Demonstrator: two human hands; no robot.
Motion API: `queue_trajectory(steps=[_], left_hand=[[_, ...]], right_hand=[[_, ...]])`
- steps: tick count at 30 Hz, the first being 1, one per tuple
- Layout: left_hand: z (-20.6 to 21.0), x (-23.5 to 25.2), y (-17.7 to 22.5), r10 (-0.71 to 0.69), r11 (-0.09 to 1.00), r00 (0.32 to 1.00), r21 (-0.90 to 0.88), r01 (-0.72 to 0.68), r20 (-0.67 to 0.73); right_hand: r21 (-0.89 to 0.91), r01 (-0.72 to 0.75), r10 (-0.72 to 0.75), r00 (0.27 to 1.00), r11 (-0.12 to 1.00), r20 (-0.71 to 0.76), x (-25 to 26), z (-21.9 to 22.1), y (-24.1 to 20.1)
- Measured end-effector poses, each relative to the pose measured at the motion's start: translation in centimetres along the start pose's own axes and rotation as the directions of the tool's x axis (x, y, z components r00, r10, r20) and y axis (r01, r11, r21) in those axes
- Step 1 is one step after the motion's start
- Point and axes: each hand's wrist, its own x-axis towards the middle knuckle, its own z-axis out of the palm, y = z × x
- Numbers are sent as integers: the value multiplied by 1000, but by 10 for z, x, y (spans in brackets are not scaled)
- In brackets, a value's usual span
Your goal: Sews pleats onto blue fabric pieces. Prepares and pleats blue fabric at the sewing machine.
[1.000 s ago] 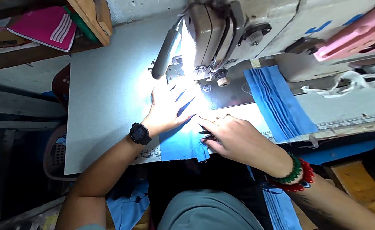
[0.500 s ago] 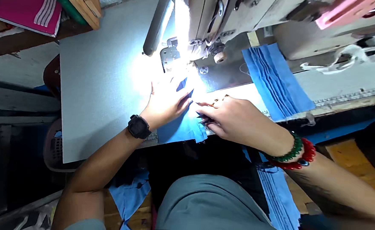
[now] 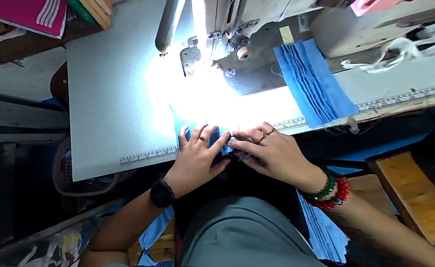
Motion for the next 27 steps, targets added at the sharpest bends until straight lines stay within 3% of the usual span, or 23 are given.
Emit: queue_trajectory(steps=[4,8,13,17,27], left_hand=[[10,-4,-1,-19,997,990,-72,9,-139],[16,-9,-6,37,982,946,-164,-95,-323],[16,-13,-10,108,977,935,-139,-163,-339],[10,-11,-13,178,975,955,-86,-204,-238],[11,-10,-16,191,972,955,-94,-217,-228]], right_hand=[[33,-5,9,993,999,-118,-5,12,-4],[91,-31,48,980,995,-194,-7,16,-7],[79,-16,31,982,997,-185,-9,17,-8],[19,-5,8,988,1000,-152,-9,19,-10],[43,21,-13,985,999,-172,-11,20,-8]])
